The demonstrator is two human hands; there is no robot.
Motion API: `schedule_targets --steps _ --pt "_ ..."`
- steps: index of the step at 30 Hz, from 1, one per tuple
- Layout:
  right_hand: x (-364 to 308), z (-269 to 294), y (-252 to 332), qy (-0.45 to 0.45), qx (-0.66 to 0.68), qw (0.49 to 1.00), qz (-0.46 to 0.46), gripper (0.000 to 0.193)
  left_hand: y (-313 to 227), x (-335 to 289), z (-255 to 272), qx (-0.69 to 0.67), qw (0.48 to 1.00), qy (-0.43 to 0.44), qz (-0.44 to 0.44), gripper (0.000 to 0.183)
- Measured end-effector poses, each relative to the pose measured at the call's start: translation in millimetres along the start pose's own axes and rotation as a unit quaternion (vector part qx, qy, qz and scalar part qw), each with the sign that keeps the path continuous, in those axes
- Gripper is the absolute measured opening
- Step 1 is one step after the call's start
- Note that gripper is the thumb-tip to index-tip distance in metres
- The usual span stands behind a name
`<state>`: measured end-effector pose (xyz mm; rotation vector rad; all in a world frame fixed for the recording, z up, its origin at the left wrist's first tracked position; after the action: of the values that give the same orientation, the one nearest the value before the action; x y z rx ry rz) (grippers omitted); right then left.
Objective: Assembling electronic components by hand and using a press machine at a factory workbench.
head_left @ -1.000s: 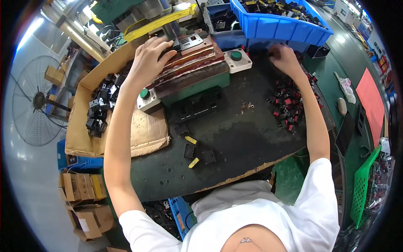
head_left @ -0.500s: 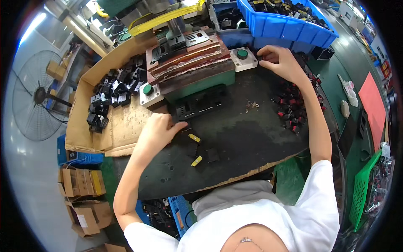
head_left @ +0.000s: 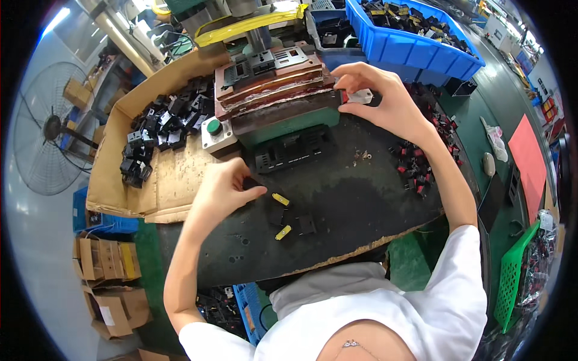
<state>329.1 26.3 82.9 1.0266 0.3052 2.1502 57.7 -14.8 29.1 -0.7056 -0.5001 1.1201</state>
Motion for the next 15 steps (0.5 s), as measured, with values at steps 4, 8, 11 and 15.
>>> schedule_targets --steps 4,8,11,15 --pt "14.0 -2.1 13.4 -0.007 -0.006 0.998 0.057 0.048 -11.0 7.9 31.7 -0.049 0.992 -0.018 -0.112 0.031" --pt "30.2 -13.2 18.7 -0.013 -0.007 0.997 0.073 0.038 -12.6 31.9 55.2 -0.186 0.964 -0.043 -0.187 0.033" --pt "50.8 -15.2 4.1 -0.024 -0.101 0.989 0.104 0.027 -7.9 64.8 67.7 -0.274 0.939 -0.093 -0.186 0.038" --pt "82.5 -21.3 -36.4 -0.06 -0.138 0.985 0.089 0.019 -3.5 106.1 71.8 -0.272 0.937 -0.138 -0.172 0.036"
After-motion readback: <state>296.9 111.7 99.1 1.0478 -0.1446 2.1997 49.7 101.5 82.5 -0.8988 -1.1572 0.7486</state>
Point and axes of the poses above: each hand's wrist, its own x-axis towards the middle knuckle, its own z-axis out of the back of the hand, y = z × x, the point moved 4 cm from there along x, towards the middle knuckle, and after that the axes turned 8 degrees about -x, right-handed, at the moved point
